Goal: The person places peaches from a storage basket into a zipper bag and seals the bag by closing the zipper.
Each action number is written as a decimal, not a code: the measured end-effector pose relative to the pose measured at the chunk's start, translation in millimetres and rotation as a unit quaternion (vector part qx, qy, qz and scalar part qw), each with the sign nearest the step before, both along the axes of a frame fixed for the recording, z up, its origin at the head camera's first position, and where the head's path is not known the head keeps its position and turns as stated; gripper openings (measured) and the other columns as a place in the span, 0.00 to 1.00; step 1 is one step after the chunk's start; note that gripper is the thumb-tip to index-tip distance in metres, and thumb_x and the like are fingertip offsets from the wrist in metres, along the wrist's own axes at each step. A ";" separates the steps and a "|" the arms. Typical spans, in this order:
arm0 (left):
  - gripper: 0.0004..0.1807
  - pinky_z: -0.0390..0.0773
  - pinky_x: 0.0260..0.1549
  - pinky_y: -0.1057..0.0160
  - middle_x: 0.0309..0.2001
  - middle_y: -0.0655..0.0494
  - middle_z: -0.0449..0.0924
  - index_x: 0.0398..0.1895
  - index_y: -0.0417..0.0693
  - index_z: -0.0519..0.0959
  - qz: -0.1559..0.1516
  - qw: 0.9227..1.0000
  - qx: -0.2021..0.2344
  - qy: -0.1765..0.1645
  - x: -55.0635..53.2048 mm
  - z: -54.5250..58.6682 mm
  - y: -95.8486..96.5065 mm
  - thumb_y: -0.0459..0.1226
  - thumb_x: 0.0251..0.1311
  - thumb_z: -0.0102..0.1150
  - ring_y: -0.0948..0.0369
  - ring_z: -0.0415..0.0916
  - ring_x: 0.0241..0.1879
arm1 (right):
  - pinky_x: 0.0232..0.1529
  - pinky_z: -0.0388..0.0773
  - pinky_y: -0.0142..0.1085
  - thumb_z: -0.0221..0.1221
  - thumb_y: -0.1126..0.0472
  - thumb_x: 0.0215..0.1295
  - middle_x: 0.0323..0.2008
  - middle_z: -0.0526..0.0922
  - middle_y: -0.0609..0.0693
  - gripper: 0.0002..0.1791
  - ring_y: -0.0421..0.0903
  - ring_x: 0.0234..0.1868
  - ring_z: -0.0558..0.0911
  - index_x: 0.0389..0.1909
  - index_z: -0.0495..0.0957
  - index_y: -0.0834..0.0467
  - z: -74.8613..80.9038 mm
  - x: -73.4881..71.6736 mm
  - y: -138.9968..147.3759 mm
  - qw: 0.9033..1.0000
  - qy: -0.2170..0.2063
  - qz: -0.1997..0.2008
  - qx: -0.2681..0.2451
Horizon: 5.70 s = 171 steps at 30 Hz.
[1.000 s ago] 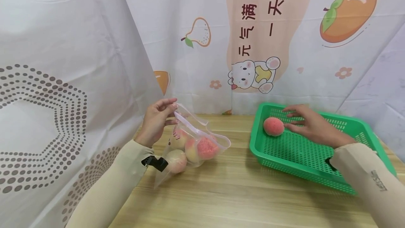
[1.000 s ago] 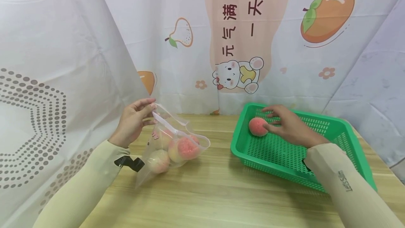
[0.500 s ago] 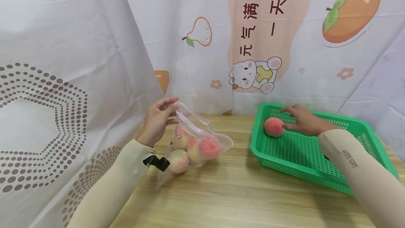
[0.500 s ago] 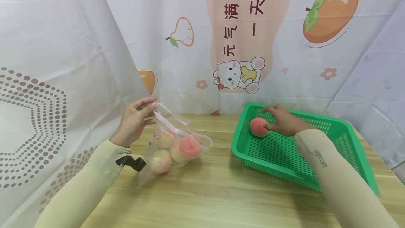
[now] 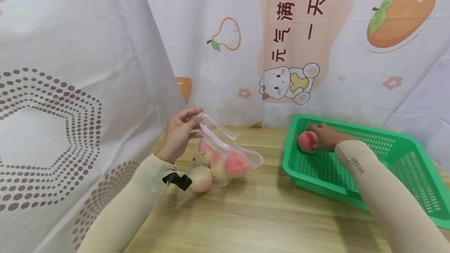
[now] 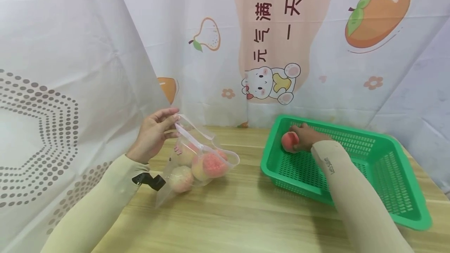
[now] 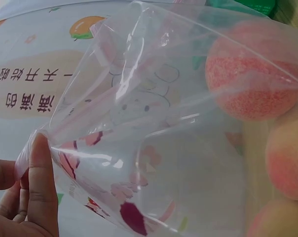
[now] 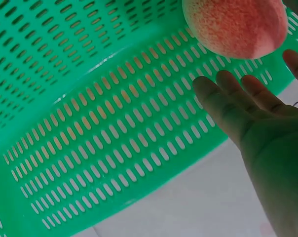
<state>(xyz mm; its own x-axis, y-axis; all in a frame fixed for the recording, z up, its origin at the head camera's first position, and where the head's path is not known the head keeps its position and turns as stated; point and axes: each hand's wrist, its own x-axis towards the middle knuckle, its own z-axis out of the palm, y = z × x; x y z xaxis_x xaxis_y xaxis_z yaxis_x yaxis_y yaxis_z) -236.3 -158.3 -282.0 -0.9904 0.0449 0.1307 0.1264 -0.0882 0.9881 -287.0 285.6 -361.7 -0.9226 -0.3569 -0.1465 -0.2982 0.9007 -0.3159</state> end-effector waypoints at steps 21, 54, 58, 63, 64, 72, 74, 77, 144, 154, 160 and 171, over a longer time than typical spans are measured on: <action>0.16 0.84 0.25 0.69 0.34 0.53 0.79 0.58 0.29 0.74 -0.025 0.999 -0.021 0.000 10.4 -6.3 6.4 0.28 0.69 0.56 0.62 0.80 0.29 | 0.45 0.79 0.63 0.68 0.57 0.59 0.50 0.69 0.73 0.38 0.67 0.49 0.75 0.67 0.64 0.66 -17.4 -9.0 -0.9 0.999 -0.019 -0.031 0.007; 0.16 0.86 0.25 0.66 0.38 0.48 0.80 0.56 0.28 0.76 -0.086 0.993 -0.076 0.015 27.5 -21.6 12.8 0.29 0.68 0.58 0.63 0.79 0.27 | 0.47 0.76 0.61 0.68 0.61 0.56 0.49 0.75 0.69 0.36 0.65 0.49 0.71 0.63 0.64 0.70 -24.5 -14.5 -2.1 1.000 -0.012 -0.013 -0.020; 0.17 0.85 0.25 0.67 0.38 0.49 0.80 0.57 0.29 0.76 -0.091 0.992 -0.080 0.015 30.5 -22.6 14.6 0.29 0.68 0.58 0.63 0.78 0.25 | 0.45 0.77 0.58 0.68 0.61 0.55 0.47 0.77 0.66 0.34 0.63 0.47 0.72 0.61 0.66 0.68 -25.6 -14.2 0.5 1.000 -0.007 -0.005 -0.023; 0.16 0.86 0.25 0.66 0.37 0.51 0.79 0.57 0.30 0.76 -0.096 0.992 -0.076 0.016 31.6 -25.2 16.9 0.29 0.68 0.57 0.63 0.79 0.27 | 0.44 0.77 0.56 0.69 0.61 0.52 0.44 0.78 0.64 0.33 0.61 0.45 0.74 0.58 0.68 0.65 -26.2 -14.3 3.2 1.000 -0.005 0.001 -0.026; 0.16 0.86 0.26 0.65 0.36 0.51 0.79 0.56 0.29 0.76 -0.099 0.992 -0.075 0.015 31.8 -25.6 17.3 0.29 0.68 0.57 0.63 0.79 0.28 | 0.44 0.77 0.56 0.69 0.61 0.52 0.44 0.78 0.64 0.33 0.61 0.44 0.74 0.58 0.68 0.65 -26.1 -14.5 3.6 1.000 -0.007 0.001 -0.027; 0.17 0.86 0.27 0.64 0.37 0.48 0.80 0.57 0.26 0.74 -0.114 0.991 -0.068 0.002 34.2 -29.6 20.3 0.29 0.69 0.57 0.62 0.80 0.30 | 0.42 0.80 0.52 0.71 0.60 0.51 0.42 0.79 0.62 0.35 0.57 0.41 0.77 0.58 0.68 0.65 -27.1 -17.4 8.3 0.999 -0.013 0.008 -0.031; 0.17 0.86 0.27 0.64 0.38 0.46 0.80 0.57 0.26 0.74 -0.115 0.991 -0.073 0.001 35.2 -30.1 21.3 0.29 0.69 0.57 0.62 0.80 0.31 | 0.43 0.80 0.53 0.71 0.59 0.52 0.44 0.79 0.63 0.35 0.57 0.43 0.77 0.59 0.67 0.65 -26.5 -17.7 9.1 0.999 -0.015 0.004 -0.032; 0.17 0.87 0.27 0.64 0.39 0.42 0.80 0.57 0.28 0.75 -0.115 0.990 -0.079 -0.003 36.9 -30.7 23.0 0.29 0.69 0.57 0.62 0.81 0.32 | 0.45 0.80 0.55 0.71 0.60 0.53 0.47 0.78 0.65 0.36 0.59 0.45 0.77 0.61 0.67 0.66 -24.9 -16.8 10.5 0.999 -0.013 0.004 -0.042; 0.16 0.87 0.34 0.57 0.41 0.44 0.78 0.54 0.32 0.76 -0.155 0.981 -0.114 0.000 50.5 -51.8 44.1 0.33 0.68 0.61 0.52 0.85 0.37 | 0.38 0.82 0.31 0.69 0.57 0.64 0.60 0.70 0.65 0.41 0.66 0.54 0.76 0.72 0.58 0.63 15.5 53.1 25.5 0.966 0.073 -0.023 -0.246; 0.14 0.87 0.35 0.55 0.41 0.46 0.78 0.53 0.37 0.78 -0.151 0.983 -0.106 -0.018 52.1 -53.4 47.3 0.33 0.67 0.61 0.38 0.82 0.43 | 0.40 0.82 0.29 0.69 0.56 0.63 0.62 0.69 0.62 0.42 0.66 0.57 0.75 0.72 0.58 0.60 19.7 63.1 16.4 0.963 0.065 -0.020 -0.259; 0.14 0.88 0.34 0.56 0.41 0.44 0.78 0.53 0.36 0.78 -0.152 0.983 -0.103 -0.016 52.3 -53.9 48.0 0.32 0.66 0.61 0.47 0.85 0.39 | 0.41 0.82 0.28 0.70 0.57 0.62 0.61 0.70 0.59 0.41 0.63 0.57 0.76 0.71 0.59 0.56 21.8 69.0 11.0 0.960 0.072 -0.016 -0.270; 0.15 0.88 0.33 0.57 0.42 0.40 0.78 0.54 0.34 0.77 -0.156 0.984 -0.085 -0.021 52.0 -58.3 49.4 0.30 0.66 0.61 0.58 0.84 0.34 | 0.43 0.82 0.28 0.72 0.58 0.60 0.59 0.73 0.58 0.39 0.60 0.54 0.77 0.69 0.63 0.57 24.5 74.6 -5.0 0.956 0.086 0.009 -0.279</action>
<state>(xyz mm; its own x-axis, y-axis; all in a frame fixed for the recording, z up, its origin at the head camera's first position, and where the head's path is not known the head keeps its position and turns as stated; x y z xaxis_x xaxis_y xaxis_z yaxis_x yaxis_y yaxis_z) -184.3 -108.9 -340.3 -0.9294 0.3651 0.0536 0.0777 0.0516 0.9956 -212.4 280.6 -337.2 -0.9090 -0.3509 0.2251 -0.4028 0.5998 -0.6914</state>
